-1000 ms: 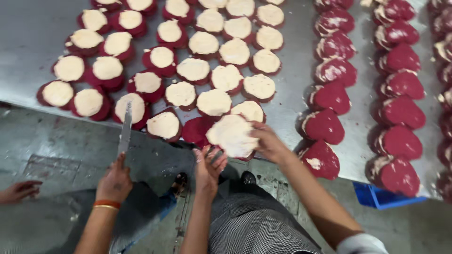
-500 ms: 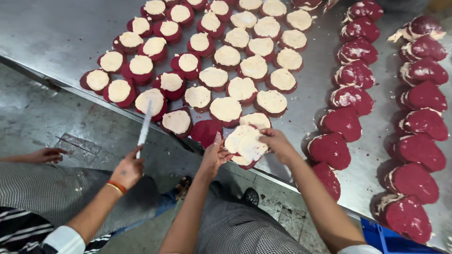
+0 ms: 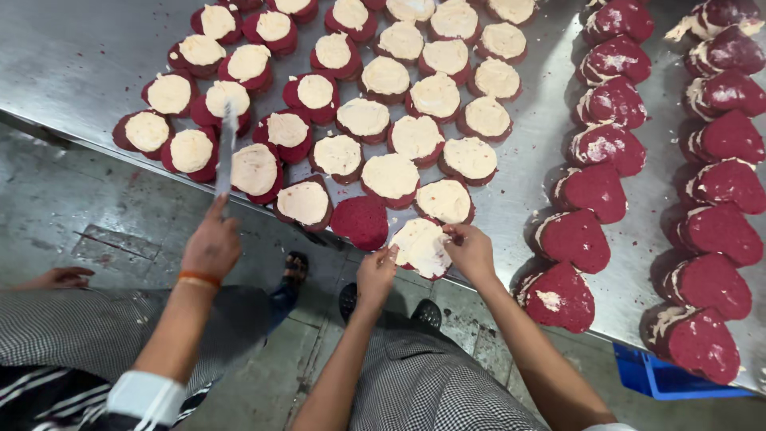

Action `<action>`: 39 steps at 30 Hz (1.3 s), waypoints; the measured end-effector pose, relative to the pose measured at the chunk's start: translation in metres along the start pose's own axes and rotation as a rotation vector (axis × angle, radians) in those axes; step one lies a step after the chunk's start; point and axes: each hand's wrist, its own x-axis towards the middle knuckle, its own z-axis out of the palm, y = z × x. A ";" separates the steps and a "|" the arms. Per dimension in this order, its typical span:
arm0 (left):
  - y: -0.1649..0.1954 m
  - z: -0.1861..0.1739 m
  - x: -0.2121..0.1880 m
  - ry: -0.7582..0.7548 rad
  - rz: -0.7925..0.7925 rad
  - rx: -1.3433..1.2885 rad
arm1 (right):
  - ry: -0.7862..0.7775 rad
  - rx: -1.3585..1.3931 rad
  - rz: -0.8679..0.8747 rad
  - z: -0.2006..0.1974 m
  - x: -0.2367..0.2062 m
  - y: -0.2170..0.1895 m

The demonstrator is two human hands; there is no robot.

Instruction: The person places heart-shaped red cake halves topped with cream filling onto plain cake halves on a stainless steel table and presses them together to form sandwich cakes, working through rows of cakes one at a time while other workers assemble cakes alongside.

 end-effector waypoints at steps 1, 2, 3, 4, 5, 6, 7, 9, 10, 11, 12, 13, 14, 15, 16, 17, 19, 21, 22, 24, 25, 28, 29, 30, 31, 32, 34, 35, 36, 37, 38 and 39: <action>-0.002 -0.001 0.000 0.006 -0.008 0.057 | 0.001 0.008 0.022 0.001 -0.001 0.001; -0.003 -0.002 0.000 0.012 -0.018 0.114 | 0.000 0.015 0.043 0.003 -0.003 0.001; -0.005 -0.003 0.002 0.009 -0.034 0.078 | -0.002 0.003 0.055 0.004 -0.003 0.000; -0.005 -0.004 0.003 0.005 -0.046 0.043 | -0.001 -0.009 0.065 0.005 -0.004 -0.001; -0.005 -0.006 0.005 0.002 -0.059 0.006 | 0.000 -0.021 0.075 0.005 -0.003 -0.004; -0.004 -0.007 0.007 0.054 0.008 0.072 | 0.009 -0.063 0.072 0.004 -0.003 -0.007; -0.002 -0.010 0.010 0.109 0.077 0.137 | 0.020 -0.103 0.066 0.002 -0.001 -0.012; 0.006 -0.018 0.015 0.219 0.178 0.272 | 0.083 -0.136 0.012 -0.004 0.002 -0.024; 0.012 -0.024 0.019 0.273 0.212 0.340 | 0.138 -0.130 -0.038 -0.008 0.003 -0.031; 0.019 -0.031 0.024 0.326 0.242 0.409 | 0.191 -0.124 -0.084 -0.011 0.004 -0.038; 0.028 -0.037 0.031 0.296 0.293 0.527 | 0.191 -0.057 -0.037 -0.013 0.005 -0.045; 0.038 -0.045 0.040 0.261 0.343 0.646 | 0.191 0.012 0.014 -0.013 0.004 -0.052; 0.049 -0.051 0.049 0.225 0.397 0.765 | 0.194 0.082 0.063 -0.012 0.004 -0.059; 0.059 -0.055 0.058 0.176 0.396 0.829 | 0.167 0.046 0.042 -0.009 0.003 -0.066; 0.069 -0.059 0.068 0.127 0.396 0.892 | 0.142 0.011 0.021 -0.006 0.001 -0.071; 0.078 -0.061 0.076 0.076 0.397 0.953 | 0.118 -0.027 0.000 -0.003 -0.001 -0.076; 0.094 -0.062 0.087 -0.021 0.279 1.054 | 0.121 -0.013 0.009 0.001 -0.010 -0.082; 0.108 -0.063 0.089 -0.068 0.264 1.116 | 0.105 0.008 0.052 0.001 -0.020 -0.085; 0.114 -0.065 0.085 -0.068 0.306 1.125 | 0.084 0.018 0.091 -0.001 -0.026 -0.085; 0.128 -0.070 0.072 -0.094 0.355 1.062 | 0.069 0.106 0.130 -0.005 -0.036 -0.086; 0.134 -0.075 0.061 -0.122 0.357 0.989 | 0.071 0.181 0.132 -0.007 -0.040 -0.087; 0.158 -0.085 0.032 -0.205 0.359 0.901 | 0.030 0.304 0.093 -0.010 -0.041 -0.093; 0.166 -0.086 0.025 -0.227 0.360 0.891 | 0.008 0.327 0.068 -0.010 -0.038 -0.095; 0.173 -0.085 0.022 -0.282 0.379 0.837 | -0.067 0.450 0.095 -0.010 -0.035 -0.097; 0.179 -0.081 0.022 -0.335 0.393 0.779 | -0.145 0.571 0.122 -0.012 -0.030 -0.099; 0.183 -0.077 0.024 -0.383 0.408 0.718 | -0.225 0.690 0.147 -0.013 -0.026 -0.099; 0.183 -0.064 0.036 -0.430 0.481 0.469 | -0.209 0.724 0.192 -0.018 -0.019 -0.097; 0.178 -0.057 0.043 -0.448 0.517 0.344 | -0.203 0.740 0.213 -0.021 -0.017 -0.093; 0.170 -0.051 0.050 -0.469 0.427 0.230 | -0.177 0.805 0.269 -0.023 -0.015 -0.088; 0.159 -0.046 0.057 -0.490 0.335 0.116 | -0.149 0.868 0.327 -0.025 -0.013 -0.082; 0.146 -0.041 0.062 -0.511 0.240 0.001 | -0.119 0.930 0.388 -0.027 -0.014 -0.076; 0.131 -0.038 0.065 -0.511 0.171 -0.018 | -0.109 0.902 0.426 -0.028 -0.016 -0.069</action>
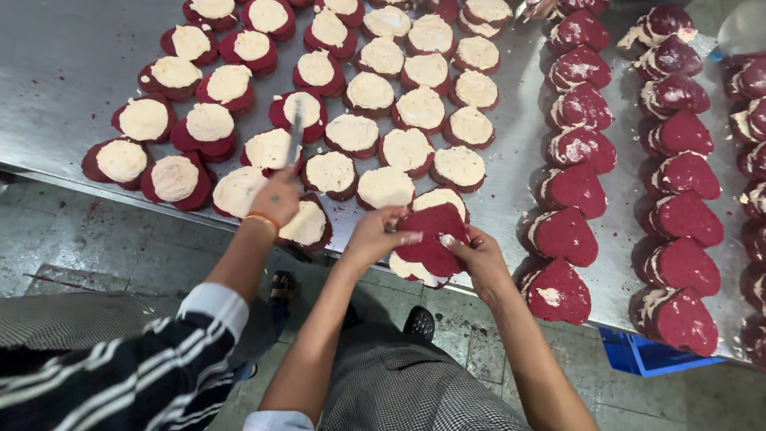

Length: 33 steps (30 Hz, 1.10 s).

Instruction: The person places heart-shaped red cake halves topped with cream filling onto plain cake halves on a stainless steel table and presses them together to form sandwich cakes, working through rows of cakes one at a time while other workers assemble cakes alongside.

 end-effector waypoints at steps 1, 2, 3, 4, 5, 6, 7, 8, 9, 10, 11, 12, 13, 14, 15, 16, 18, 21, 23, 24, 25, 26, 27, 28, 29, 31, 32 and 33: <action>-0.016 0.002 -0.001 0.001 -0.059 -0.034 | 0.031 -0.020 0.025 -0.004 0.000 0.005; -0.031 0.005 -0.004 0.002 -0.116 -0.067 | 0.062 -0.041 0.048 -0.006 0.001 0.010; -0.046 0.008 -0.008 0.048 -0.122 -0.007 | 0.057 -0.164 0.002 -0.008 -0.001 0.015; -0.059 0.011 -0.012 0.092 -0.128 0.057 | 0.054 -0.285 -0.045 -0.007 -0.002 0.020; -0.070 0.015 -0.017 0.134 -0.137 0.119 | 0.052 -0.405 -0.087 -0.006 -0.003 0.024; -0.079 0.020 -0.022 0.161 -0.105 0.143 | 0.131 -0.553 -0.089 -0.003 -0.005 0.027; -0.085 0.023 -0.026 0.189 -0.069 0.167 | 0.210 -0.700 -0.093 0.001 -0.006 0.030; -0.091 0.027 -0.028 0.217 -0.031 0.191 | 0.288 -0.847 -0.098 0.005 -0.007 0.031; -0.094 0.029 -0.029 0.261 -0.044 0.254 | 0.328 -0.918 -0.124 0.008 -0.008 0.033; -0.097 0.032 -0.030 0.304 -0.060 0.317 | 0.367 -0.991 -0.148 0.011 -0.009 0.034; -0.099 0.034 -0.031 0.349 -0.074 0.379 | 0.404 -1.063 -0.175 0.013 -0.010 0.036; -0.101 0.035 -0.031 0.394 0.082 0.422 | 0.446 -1.072 -0.270 0.014 -0.011 0.039; -0.102 0.036 -0.032 0.435 0.239 0.463 | 0.489 -1.080 -0.365 0.014 -0.012 0.042; -0.104 0.037 -0.033 0.473 0.397 0.501 | 0.531 -1.087 -0.462 0.013 -0.014 0.048; -0.105 0.039 -0.034 0.438 0.302 0.438 | 0.511 -1.042 -0.433 0.012 -0.014 0.054; -0.106 0.040 -0.035 0.402 0.207 0.375 | 0.492 -0.998 -0.405 0.010 -0.015 0.060; -0.108 0.045 -0.038 0.384 0.157 0.340 | 0.448 -0.967 -0.378 0.008 -0.016 0.073; -0.109 0.049 -0.039 0.395 0.183 0.401 | 0.396 -0.978 -0.368 0.008 -0.015 0.082; -0.109 0.049 -0.038 0.333 0.051 0.399 | 0.388 -0.955 -0.331 0.010 -0.012 0.076; -0.109 0.047 -0.037 0.332 0.019 0.332 | 0.467 -1.032 -0.424 0.013 -0.008 0.070; -0.110 0.045 -0.036 0.331 -0.012 0.264 | 0.544 -1.108 -0.519 0.016 -0.005 0.062; -0.111 0.042 -0.035 0.330 -0.044 0.195 | 0.620 -1.184 -0.616 0.021 -0.001 0.054; -0.113 0.038 -0.035 0.373 -0.066 0.152 | 0.558 -0.995 -0.617 0.031 0.009 0.046; -0.115 0.034 -0.035 0.412 -0.091 0.109 | 0.495 -0.807 -0.609 0.044 0.022 0.039; -0.118 0.030 -0.035 0.449 -0.119 0.067 | 0.434 -0.620 -0.596 0.057 0.033 0.033; -0.124 0.019 -0.035 0.473 -0.001 0.004 | 0.283 -0.072 -0.097 0.092 0.057 0.026; -0.127 0.013 -0.036 0.484 0.061 -0.026 | 0.331 -0.031 -0.066 0.109 0.067 0.024; -0.130 0.007 -0.037 0.495 0.039 -0.064 | 0.378 0.012 -0.035 0.127 0.079 0.023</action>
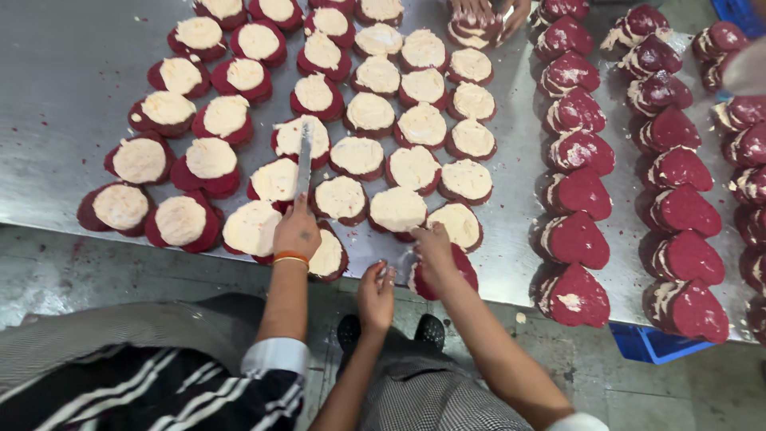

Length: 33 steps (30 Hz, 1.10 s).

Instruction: The person places heart-shaped red cake halves topped with cream filling onto plain cake halves on a stainless steel table and presses them together to form sandwich cakes, working through rows of cakes one at a time while other workers assemble cakes alongside.

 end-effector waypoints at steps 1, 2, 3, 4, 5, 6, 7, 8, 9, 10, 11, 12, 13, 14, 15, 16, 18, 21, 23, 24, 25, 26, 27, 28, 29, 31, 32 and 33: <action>-0.002 -0.006 0.002 0.014 -0.028 -0.031 | 0.045 0.035 0.036 0.015 0.002 -0.002; -0.003 -0.011 0.003 0.029 -0.056 -0.063 | 0.083 0.058 0.050 0.027 0.003 -0.004; -0.004 -0.017 0.003 0.034 -0.049 -0.052 | 0.121 0.080 0.066 0.035 0.002 -0.006; -0.005 -0.021 0.003 0.038 -0.044 -0.042 | 0.161 0.100 0.084 0.040 0.003 -0.007; -0.006 -0.025 0.003 0.041 -0.041 -0.034 | 0.160 0.124 0.097 0.042 0.003 -0.008; -0.006 -0.028 0.002 0.038 -0.072 -0.017 | 0.159 0.147 0.109 0.042 0.004 -0.011; -0.007 -0.030 0.002 0.035 -0.104 -0.002 | 0.159 0.169 0.120 0.041 0.005 -0.014; -0.007 -0.030 0.002 0.031 -0.137 0.012 | 0.149 0.166 0.175 0.040 0.007 -0.016; -0.008 -0.030 0.002 0.020 -0.126 -0.034 | 0.140 0.162 0.231 0.040 0.010 -0.019; -0.008 -0.028 0.003 0.009 -0.116 -0.079 | 0.131 0.158 0.287 0.040 0.013 -0.021; -0.009 -0.026 0.005 -0.001 -0.104 -0.123 | 0.143 0.161 0.227 0.041 0.016 -0.022; -0.008 -0.024 0.008 -0.024 -0.168 -0.247 | 0.153 0.167 0.167 0.043 0.018 -0.024; -0.006 -0.022 0.011 -0.047 -0.232 -0.369 | 0.162 0.176 0.108 0.046 0.018 -0.027; -0.004 -0.019 0.016 -0.072 -0.295 -0.488 | 0.116 0.213 0.098 0.045 0.018 -0.027; -0.002 -0.017 0.021 -0.079 -0.386 -0.570 | 0.069 0.251 0.085 0.043 0.018 -0.026; 0.001 -0.015 0.027 -0.084 -0.477 -0.652 | 0.021 0.288 0.073 0.039 0.017 -0.028; 0.013 -0.011 0.040 -0.131 -0.612 -0.817 | -0.072 0.338 0.126 0.024 0.012 -0.033; 0.040 -0.002 0.066 -0.254 -0.629 -1.029 | -0.188 0.338 0.180 -0.016 0.009 -0.045; 0.059 0.007 0.085 -0.335 -0.516 -1.095 | -0.236 0.311 0.181 -0.045 0.017 -0.052; 0.068 0.014 0.093 -0.354 -0.513 -0.990 | -0.244 0.287 0.167 -0.063 0.022 -0.054; 0.074 0.021 0.102 -0.374 -0.508 -0.884 | -0.252 0.264 0.150 -0.079 0.028 -0.055; 0.080 0.029 0.110 -0.394 -0.501 -0.777 | -0.237 0.185 0.098 -0.092 0.037 -0.055; 0.083 0.039 0.115 -0.411 -0.494 -0.604 | -0.220 0.106 0.050 -0.104 0.045 -0.053; 0.085 0.051 0.120 -0.424 -0.485 -0.430 | -0.203 0.027 0.002 -0.115 0.052 -0.048; 0.085 0.061 0.123 -0.436 -0.471 -0.253 | -0.190 -0.029 -0.057 -0.123 0.059 -0.043; 0.080 0.079 0.124 -0.441 -0.455 -0.118 | -0.154 -0.143 -0.176 -0.138 0.067 -0.030; 0.077 0.087 0.123 -0.443 -0.445 -0.056 | -0.123 -0.261 -0.231 -0.143 0.069 -0.023; 0.073 0.094 0.121 -0.440 -0.376 0.079 | -0.090 -0.380 -0.283 -0.146 0.070 -0.017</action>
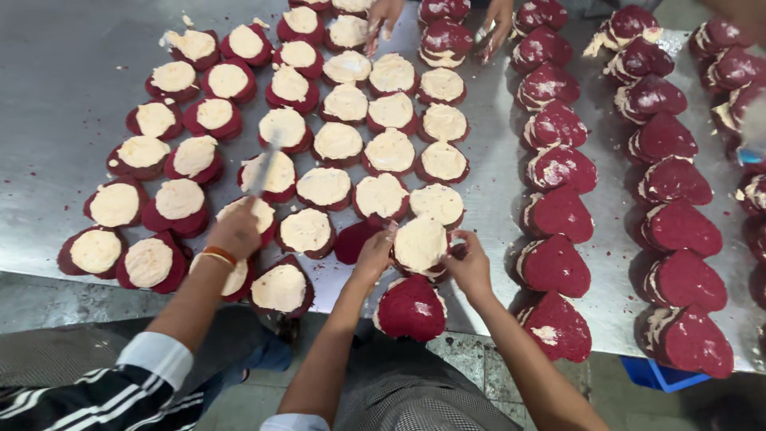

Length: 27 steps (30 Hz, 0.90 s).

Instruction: The person places heart-shaped red cake halves topped with cream filling onto plain cake halves on a stainless steel table and presses them together to form sandwich cakes, working through rows of cakes one at a time while other workers assemble cakes alongside.

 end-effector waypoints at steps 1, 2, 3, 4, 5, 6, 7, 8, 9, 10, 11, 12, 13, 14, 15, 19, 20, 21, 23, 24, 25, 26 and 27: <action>-0.004 0.005 0.001 0.033 0.030 0.142 | 0.022 -0.125 -0.034 -0.001 -0.003 0.006; -0.008 0.009 0.000 0.065 0.058 0.287 | 0.022 -0.180 -0.021 -0.001 -0.006 0.011; -0.012 0.010 -0.002 0.069 0.084 0.369 | 0.021 -0.235 -0.009 -0.002 -0.009 0.015; -0.015 0.010 -0.004 0.075 0.110 0.449 | 0.017 -0.292 0.001 -0.003 -0.011 0.017; -0.017 0.008 -0.007 0.082 0.139 0.531 | 0.032 -0.388 -0.013 -0.005 -0.014 0.018; -0.017 0.004 -0.010 0.201 0.199 0.609 | 0.049 -0.482 -0.029 -0.008 -0.015 0.018; -0.015 -0.002 -0.012 0.318 0.264 0.686 | 0.068 -0.578 -0.045 -0.011 -0.016 0.017; -0.012 -0.008 -0.014 0.433 0.333 0.762 | 0.100 -0.516 -0.071 -0.015 -0.017 0.015; -0.006 -0.015 -0.014 0.452 0.407 0.850 | 0.138 -0.453 -0.098 -0.019 -0.017 0.013; 0.001 -0.023 -0.013 0.468 0.485 0.938 | 0.181 -0.390 -0.125 -0.022 -0.018 0.011; 0.010 -0.029 -0.011 0.478 0.563 1.024 | 0.205 -0.350 -0.081 -0.025 -0.018 0.009; 0.019 -0.035 -0.010 0.407 0.485 1.086 | 0.230 -0.312 -0.032 -0.028 -0.019 0.006; 0.029 -0.039 -0.007 0.337 0.410 1.145 | 0.256 -0.274 0.014 -0.029 -0.021 0.004; 0.039 -0.042 -0.006 0.267 0.334 1.201 | 0.259 -0.256 0.022 -0.029 -0.023 0.002; 0.049 -0.043 -0.006 0.246 0.264 1.231 | 0.262 -0.238 0.028 -0.028 -0.025 -0.001; 0.081 -0.052 -0.030 0.166 0.231 1.259 | 0.251 -0.175 0.048 -0.014 -0.034 -0.018; 0.088 -0.056 -0.042 0.144 0.278 1.242 | 0.227 -0.133 0.034 -0.009 -0.037 -0.024; 0.094 -0.061 -0.053 0.091 0.342 1.173 | 0.207 -0.084 0.019 -0.001 -0.038 -0.032; 0.106 -0.068 -0.074 -0.024 0.450 1.030 | 0.080 -0.009 -0.066 0.014 -0.041 -0.050; 0.113 -0.069 -0.078 -0.094 0.495 0.992 | -0.027 0.018 -0.138 0.021 -0.041 -0.059; 0.118 -0.069 -0.078 -0.163 0.538 0.950 | -0.137 0.045 -0.208 0.028 -0.041 -0.068; 0.123 -0.066 -0.073 -0.229 0.580 0.904 | -0.194 0.051 -0.197 0.033 -0.042 -0.076; 0.125 -0.061 -0.065 -0.268 0.531 0.791 | -0.251 0.056 -0.191 0.038 -0.041 -0.082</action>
